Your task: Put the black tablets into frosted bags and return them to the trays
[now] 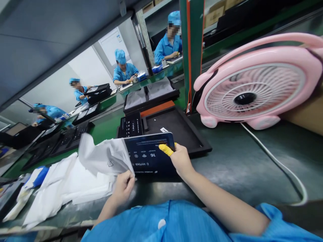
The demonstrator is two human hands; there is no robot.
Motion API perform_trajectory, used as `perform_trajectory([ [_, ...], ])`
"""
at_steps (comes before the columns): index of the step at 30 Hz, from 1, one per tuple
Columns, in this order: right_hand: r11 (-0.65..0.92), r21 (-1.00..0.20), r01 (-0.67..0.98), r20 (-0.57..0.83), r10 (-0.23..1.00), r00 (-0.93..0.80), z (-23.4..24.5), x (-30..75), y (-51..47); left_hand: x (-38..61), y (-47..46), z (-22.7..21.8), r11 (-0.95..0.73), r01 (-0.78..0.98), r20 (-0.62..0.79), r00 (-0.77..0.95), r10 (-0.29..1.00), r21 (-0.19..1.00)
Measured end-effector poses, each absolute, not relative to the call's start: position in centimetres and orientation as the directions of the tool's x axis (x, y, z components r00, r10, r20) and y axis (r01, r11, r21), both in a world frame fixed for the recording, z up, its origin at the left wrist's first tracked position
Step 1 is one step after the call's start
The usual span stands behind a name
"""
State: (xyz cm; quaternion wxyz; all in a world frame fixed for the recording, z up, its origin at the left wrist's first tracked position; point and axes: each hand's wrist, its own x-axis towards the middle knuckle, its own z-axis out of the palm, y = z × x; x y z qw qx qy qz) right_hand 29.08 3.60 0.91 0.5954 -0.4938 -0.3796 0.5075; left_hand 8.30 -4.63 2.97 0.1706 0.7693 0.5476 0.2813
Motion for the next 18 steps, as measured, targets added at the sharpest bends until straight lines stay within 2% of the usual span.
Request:
perform_trajectory([
  [3, -0.006, -0.975, -0.224, -0.042, 0.987, 0.156, 0.8, 27.8, 3.2, 8.3, -3.3, 3.4, -0.245, 0.701, 0.178, 0.169, 0.969, 0.669],
  [9, 0.001, -0.983, -0.181, 0.015, 0.997, -0.08, 1.3, 25.0, 2.2, 8.1, -0.3, 7.8, -0.233, 0.531, 0.365, -0.156, 0.918, 0.814],
  [11, 0.004, -0.989, -0.148, 0.019, 0.994, -0.105, 1.4, 24.2, 2.3, 8.9, 0.0, 7.9, -0.237, 0.536, 0.356, -0.128, 0.926, 0.81],
  [15, -0.001, -0.999, -0.043, 0.004, 0.993, -0.122, 1.2, 22.8, 2.6, 11.2, -1.0, 5.7, -0.263, 0.611, 0.26, 0.095, 0.961, 0.746],
  [18, -0.017, -1.0, 0.019, -0.019, 0.989, -0.145, 1.1, 22.2, 2.5, 11.3, -2.2, 4.8, -0.3, 0.631, 0.25, 0.17, 0.953, 0.716],
])
